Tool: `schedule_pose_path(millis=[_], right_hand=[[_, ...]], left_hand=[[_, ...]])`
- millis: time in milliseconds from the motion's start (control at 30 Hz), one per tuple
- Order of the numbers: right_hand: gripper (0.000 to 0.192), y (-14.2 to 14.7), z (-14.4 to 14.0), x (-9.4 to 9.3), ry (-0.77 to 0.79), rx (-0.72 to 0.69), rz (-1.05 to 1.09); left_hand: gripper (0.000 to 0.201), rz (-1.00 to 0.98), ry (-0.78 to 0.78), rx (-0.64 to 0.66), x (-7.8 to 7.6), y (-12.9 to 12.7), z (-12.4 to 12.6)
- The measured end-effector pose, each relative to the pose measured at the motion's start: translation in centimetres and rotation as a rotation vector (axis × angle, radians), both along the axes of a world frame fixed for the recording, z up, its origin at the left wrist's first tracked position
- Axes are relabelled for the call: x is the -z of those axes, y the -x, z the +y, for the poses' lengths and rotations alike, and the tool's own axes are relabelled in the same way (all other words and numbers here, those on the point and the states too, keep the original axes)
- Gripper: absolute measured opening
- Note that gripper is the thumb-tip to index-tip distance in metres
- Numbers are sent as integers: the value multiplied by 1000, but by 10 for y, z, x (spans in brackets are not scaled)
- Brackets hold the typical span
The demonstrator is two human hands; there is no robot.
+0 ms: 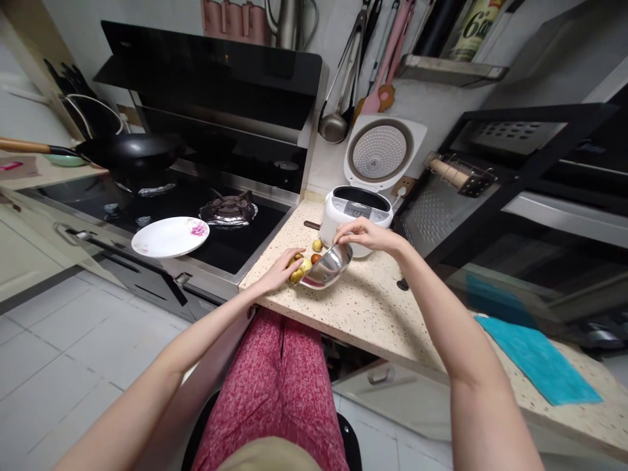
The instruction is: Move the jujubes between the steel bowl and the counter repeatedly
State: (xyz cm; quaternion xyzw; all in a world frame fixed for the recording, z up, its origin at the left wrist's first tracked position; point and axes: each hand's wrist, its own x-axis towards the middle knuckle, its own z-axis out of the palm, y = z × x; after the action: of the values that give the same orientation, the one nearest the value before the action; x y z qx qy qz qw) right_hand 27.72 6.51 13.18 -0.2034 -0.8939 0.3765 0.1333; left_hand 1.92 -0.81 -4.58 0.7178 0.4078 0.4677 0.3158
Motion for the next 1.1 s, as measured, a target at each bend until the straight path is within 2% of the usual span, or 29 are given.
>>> schedule_pose_path(millis=[267, 433, 700, 833, 967, 1100], right_hand=[[37, -14, -11, -7, 8, 95, -47], [42, -25, -16, -6, 10, 117, -52], [46, -48, -48, 0, -146, 172, -30], [37, -67, -85, 21, -323, 218, 57], [31, -78, -133, 56, -599, 319, 155], [31, -80, -177, 90, -768, 414, 176]], left_hand=[[52, 242, -77, -10, -5, -3, -10], [51, 370, -196, 10, -7, -6, -14], [58, 548, -369, 118, -9, -7, -17], [52, 578, -403, 153, -9, -7, -19], [45, 562, -414, 153, -9, -7, -19], [46, 558, -426, 155, -7, -6, -18]])
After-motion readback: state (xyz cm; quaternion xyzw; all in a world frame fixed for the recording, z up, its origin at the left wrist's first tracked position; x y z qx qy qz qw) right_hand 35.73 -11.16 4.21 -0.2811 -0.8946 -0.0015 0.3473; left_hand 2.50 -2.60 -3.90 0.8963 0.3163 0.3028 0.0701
